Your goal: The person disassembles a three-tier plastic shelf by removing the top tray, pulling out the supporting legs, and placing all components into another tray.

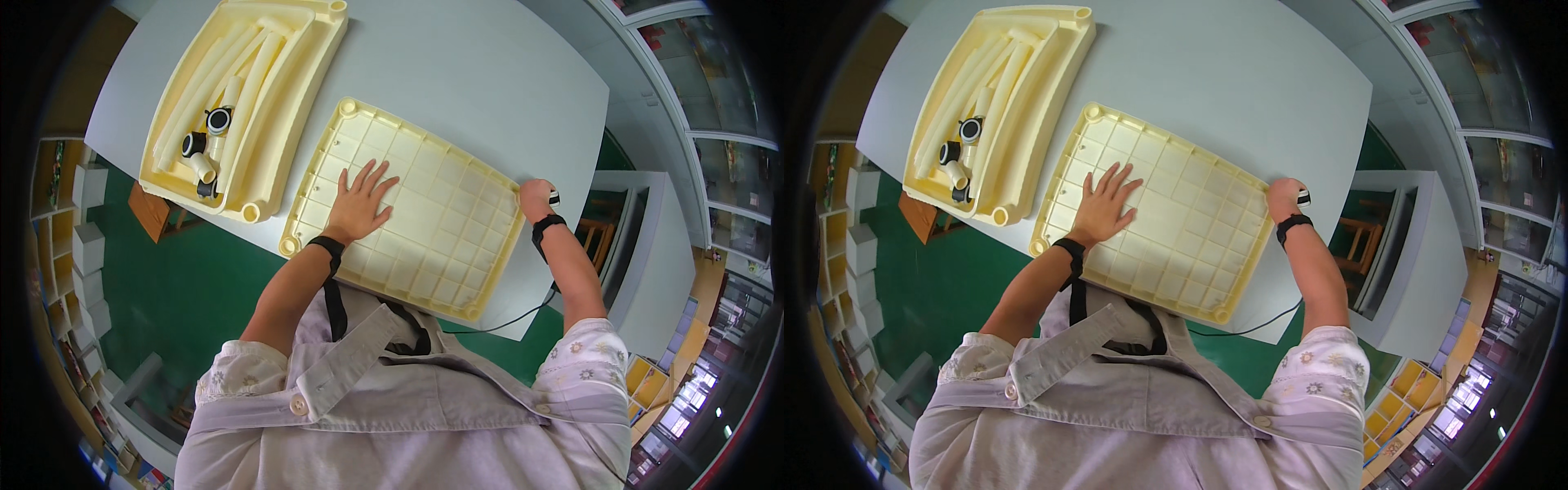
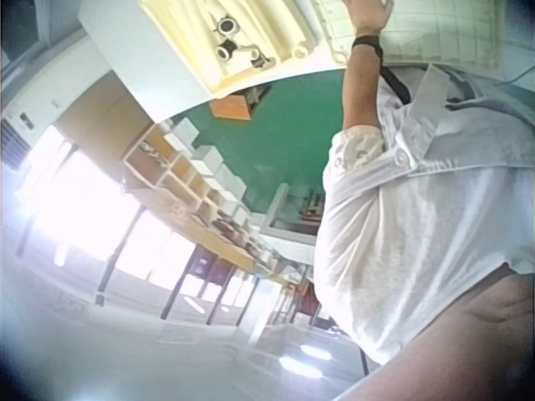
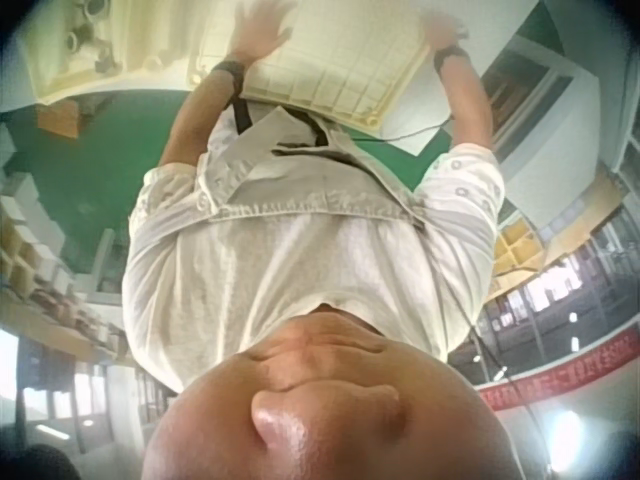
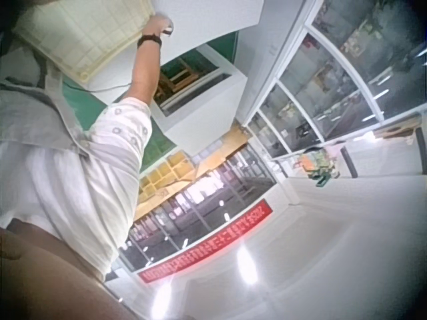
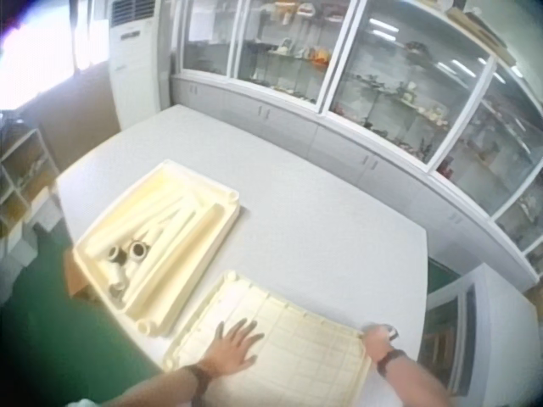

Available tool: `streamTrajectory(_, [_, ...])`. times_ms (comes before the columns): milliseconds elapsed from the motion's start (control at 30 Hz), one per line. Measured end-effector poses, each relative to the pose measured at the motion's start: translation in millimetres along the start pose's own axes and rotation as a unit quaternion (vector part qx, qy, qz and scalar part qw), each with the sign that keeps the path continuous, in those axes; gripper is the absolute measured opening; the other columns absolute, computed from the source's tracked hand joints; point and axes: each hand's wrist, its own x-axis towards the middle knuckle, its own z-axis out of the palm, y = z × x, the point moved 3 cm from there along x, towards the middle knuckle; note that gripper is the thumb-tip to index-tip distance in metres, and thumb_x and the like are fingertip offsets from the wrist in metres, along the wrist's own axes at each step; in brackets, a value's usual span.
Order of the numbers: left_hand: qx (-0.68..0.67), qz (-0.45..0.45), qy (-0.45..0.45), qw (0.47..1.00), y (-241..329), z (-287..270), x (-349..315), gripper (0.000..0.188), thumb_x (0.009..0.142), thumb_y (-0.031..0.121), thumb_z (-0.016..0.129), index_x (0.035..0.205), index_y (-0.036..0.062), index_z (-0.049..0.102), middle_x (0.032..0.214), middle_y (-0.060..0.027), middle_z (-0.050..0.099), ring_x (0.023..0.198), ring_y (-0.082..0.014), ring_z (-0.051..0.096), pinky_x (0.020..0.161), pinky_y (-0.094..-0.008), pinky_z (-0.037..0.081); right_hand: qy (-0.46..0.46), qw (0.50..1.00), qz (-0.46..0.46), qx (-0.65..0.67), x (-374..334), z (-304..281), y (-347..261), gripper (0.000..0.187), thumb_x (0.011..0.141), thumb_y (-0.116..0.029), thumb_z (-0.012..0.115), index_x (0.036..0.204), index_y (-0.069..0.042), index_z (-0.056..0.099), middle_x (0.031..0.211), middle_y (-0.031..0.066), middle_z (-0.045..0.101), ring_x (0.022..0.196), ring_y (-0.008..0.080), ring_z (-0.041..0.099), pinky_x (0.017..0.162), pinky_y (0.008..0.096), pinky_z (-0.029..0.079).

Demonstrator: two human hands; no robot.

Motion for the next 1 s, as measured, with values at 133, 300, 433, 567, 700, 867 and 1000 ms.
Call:
streamTrajectory(133, [-0.004, 0.001, -0.001, 1.0, -1.1, -1.5, -2.9, 0.052, 0.083, 0.036, 0.049, 0.131, 0.0208, 0.037, 0.145, -0.0042, 0.023, 0.135, -0.0249, 0.018, 0.101, -0.0621, 0.016, -0.043, 0.992, 0.041, 0.109, 6.9, 1.3, 6.7, 0.017, 0.076, -0.012, 0.056, 0.087, -0.011, 0.07, 0.087, 0.0051, 0.068, 0.078, 0.0251, 0.066, 0.057, 0.0443, 0.051])
streamTrajectory(300, [0.002, 0.017, 0.008, 1.0, 2.2, 0.2, 0.9, 0.052, 0.083, 0.036, 0.049, 0.132, 0.0213, 0.037, 0.145, -0.004, 0.023, 0.135, -0.0247, 0.017, 0.101, -0.0622, 0.016, -0.152, 0.975, -0.01, 0.162, 13.4, 8.8, 22.4, 0.014, 0.073, -0.014, 0.061, 0.083, -0.013, 0.07, 0.086, 0.0042, 0.068, 0.075, 0.027, 0.066, 0.059, 0.0442, 0.051])
streamTrajectory(433, [0.02, 0.001, -0.003, 1.0, -0.9, 0.6, -1.9, 0.053, 0.084, 0.038, 0.048, 0.133, 0.0226, 0.036, 0.145, -0.0027, 0.023, 0.135, -0.0234, 0.016, 0.102, -0.0614, 0.018, 0.004, 0.997, 0.04, 0.065, 0.8, 3.4, 1.1, 0.011, 0.073, -0.013, 0.06, 0.078, -0.011, 0.07, 0.078, 0.0057, 0.067, 0.067, 0.022, 0.065, 0.053, 0.0403, 0.048])
streamTrajectory(567, [0.019, 0.005, 0.003, 1.0, 2.2, 2.1, -0.2, 0.052, 0.084, 0.038, 0.047, 0.132, 0.0223, 0.037, 0.145, -0.0029, 0.023, 0.135, -0.0237, 0.018, 0.102, -0.0613, 0.018, 0.096, 0.99, -0.072, -0.068, -4.1, 15.1, -4.4, 0.014, 0.076, -0.016, 0.057, 0.08, -0.013, 0.07, 0.078, 0.0037, 0.067, 0.071, 0.0224, 0.064, 0.058, 0.0408, 0.047])
streamTrajectory(700, [0.028, 0.007, 0.002, 1.0, 1.6, 1.6, -1.3, 0.051, 0.084, 0.038, 0.048, 0.132, 0.0221, 0.037, 0.145, -0.003, 0.023, 0.134, -0.0239, 0.018, 0.101, -0.0613, 0.018, 0.096, 0.995, 0.011, -0.035, -0.6, 17.9, -1.4, 0.016, 0.079, -0.016, 0.054, 0.082, -0.013, 0.07, 0.082, 0.0039, 0.068, 0.075, 0.0234, 0.064, 0.062, 0.0417, 0.048])
streamTrajectory(867, [0.025, 0.001, 0.005, 1.0, -2.7, 1.1, -7.6, 0.051, 0.084, 0.038, 0.048, 0.132, 0.0222, 0.038, 0.145, -0.0033, 0.023, 0.134, -0.0244, 0.018, 0.101, -0.0613, 0.018, -0.14, 0.958, 0.031, 0.246, -9.2, -24.5, 21.9, 0.014, 0.066, -0.008, 0.061, 0.077, -0.01, 0.069, 0.078, 0.0099, 0.066, 0.07, 0.0268, 0.064, 0.061, 0.035, 0.048])
streamTrajectory(1000, [0.017, 0.028, 0.01, 0.999, 6.2, 3.7, 5.4, 0.051, 0.084, 0.039, 0.049, 0.131, 0.0213, 0.038, 0.144, -0.004, 0.024, 0.134, -0.0247, 0.018, 0.101, -0.0613, 0.018, -0.157, 0.958, 0.078, 0.228, 7.2, 18.3, 21.4, 0.017, 0.072, -0.01, 0.059, 0.085, -0.012, 0.07, 0.091, 0.0096, 0.067, 0.08, 0.0235, 0.064, 0.068, 0.0369, 0.048])
